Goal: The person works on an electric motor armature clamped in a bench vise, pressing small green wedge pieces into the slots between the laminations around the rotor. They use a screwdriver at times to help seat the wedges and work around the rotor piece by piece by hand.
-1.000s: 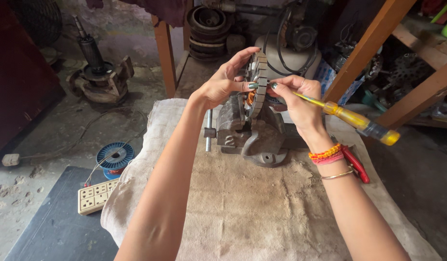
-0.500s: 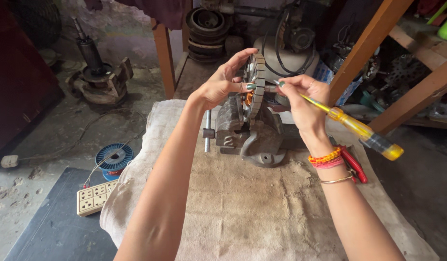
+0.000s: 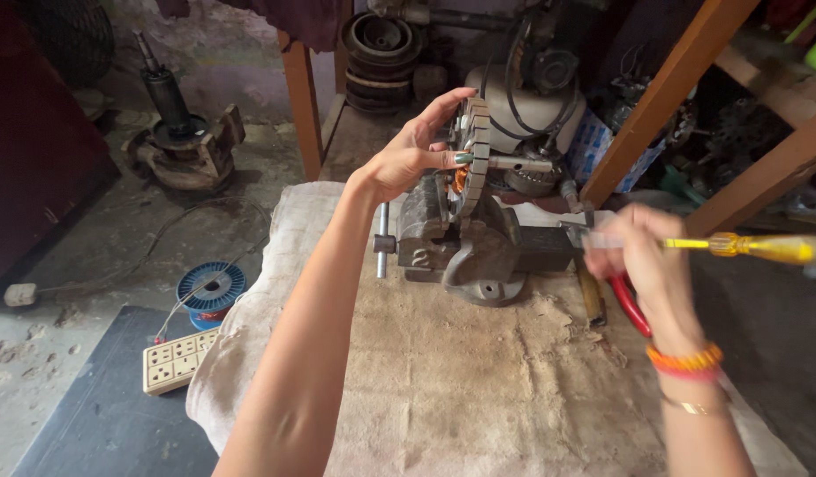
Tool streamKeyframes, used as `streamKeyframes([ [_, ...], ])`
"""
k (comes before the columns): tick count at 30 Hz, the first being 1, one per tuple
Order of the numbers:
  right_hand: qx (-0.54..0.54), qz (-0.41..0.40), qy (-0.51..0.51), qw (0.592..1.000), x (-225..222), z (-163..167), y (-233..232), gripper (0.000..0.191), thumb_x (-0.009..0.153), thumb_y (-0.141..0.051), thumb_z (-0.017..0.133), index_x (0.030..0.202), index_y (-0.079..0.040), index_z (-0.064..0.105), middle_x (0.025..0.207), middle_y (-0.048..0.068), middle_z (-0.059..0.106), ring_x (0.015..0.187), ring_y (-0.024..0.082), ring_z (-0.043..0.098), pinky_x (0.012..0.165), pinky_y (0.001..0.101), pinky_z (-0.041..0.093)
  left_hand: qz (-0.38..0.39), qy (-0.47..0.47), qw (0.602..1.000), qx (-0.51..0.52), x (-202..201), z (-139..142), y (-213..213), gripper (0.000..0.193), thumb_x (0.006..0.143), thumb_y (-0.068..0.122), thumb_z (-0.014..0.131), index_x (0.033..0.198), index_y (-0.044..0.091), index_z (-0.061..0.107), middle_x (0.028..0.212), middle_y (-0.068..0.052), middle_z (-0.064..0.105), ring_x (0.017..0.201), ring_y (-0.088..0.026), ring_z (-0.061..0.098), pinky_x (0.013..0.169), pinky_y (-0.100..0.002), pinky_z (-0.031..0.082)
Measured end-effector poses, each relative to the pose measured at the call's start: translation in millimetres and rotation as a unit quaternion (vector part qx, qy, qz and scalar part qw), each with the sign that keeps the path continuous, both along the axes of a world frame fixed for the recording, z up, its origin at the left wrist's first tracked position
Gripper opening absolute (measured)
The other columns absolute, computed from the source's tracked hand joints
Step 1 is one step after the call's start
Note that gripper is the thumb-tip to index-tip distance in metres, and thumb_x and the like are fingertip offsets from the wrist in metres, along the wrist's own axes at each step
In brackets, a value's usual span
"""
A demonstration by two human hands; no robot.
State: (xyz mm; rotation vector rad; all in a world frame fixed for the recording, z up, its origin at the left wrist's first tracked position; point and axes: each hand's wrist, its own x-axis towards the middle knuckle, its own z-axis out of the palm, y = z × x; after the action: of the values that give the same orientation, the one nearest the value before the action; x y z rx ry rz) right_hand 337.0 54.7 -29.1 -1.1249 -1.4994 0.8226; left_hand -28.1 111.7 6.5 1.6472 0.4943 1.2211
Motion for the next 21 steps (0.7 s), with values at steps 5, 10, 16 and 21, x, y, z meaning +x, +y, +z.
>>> streamKeyframes([
  [5,-0.267,-0.104,-0.240,0.928,66,-66,-15,0.021,0.097,-0.014,0.062,0.090,0.005,0.067,0.071,0.020,0.075,0.055,0.027,0.073,0.051,0.0375,0.057,-0.022,-0.003,0.999,-0.034,-7,3,-1,0.092,0.071,0.024,0.062,0.160,0.027,0.041,0.177,-0.009,0.018,0.163,-0.024,0.010,0.126,-0.047,0.009],
  [10,-0.216,-0.172,-0.397,0.875,65,-101,-38,0.021,0.094,-0.019,0.068,0.091,0.002,0.072,0.066,0.018,0.074,0.056,0.027,0.075,0.053,0.0392,0.060,-0.020,0.014,1.000,-0.019,-6,3,-2,0.091,0.071,0.024,0.063,0.158,0.027,0.037,0.175,-0.008,0.015,0.162,-0.024,0.011,0.128,-0.047,0.016],
  [16,0.068,-0.242,-0.555,0.793,10,-34,-56,0.025,0.097,-0.031,0.072,0.098,-0.006,0.074,0.072,0.015,0.072,0.065,0.030,0.072,0.061,0.0431,0.056,-0.037,0.000,0.999,0.010,-4,1,2,0.093,0.073,0.018,0.067,0.160,0.023,0.036,0.174,-0.011,0.020,0.163,-0.025,0.015,0.131,-0.046,0.021],
  [21,0.391,-0.079,-0.337,0.853,-68,37,-2,0.030,0.110,-0.033,0.059,0.109,-0.006,0.072,0.111,0.010,0.073,0.110,0.026,0.064,0.103,0.0437,0.041,-0.038,-0.002,0.999,0.011,-4,0,1,0.095,0.071,0.017,0.071,0.159,0.022,0.035,0.172,-0.010,0.021,0.162,-0.024,0.014,0.130,-0.046,0.023],
])
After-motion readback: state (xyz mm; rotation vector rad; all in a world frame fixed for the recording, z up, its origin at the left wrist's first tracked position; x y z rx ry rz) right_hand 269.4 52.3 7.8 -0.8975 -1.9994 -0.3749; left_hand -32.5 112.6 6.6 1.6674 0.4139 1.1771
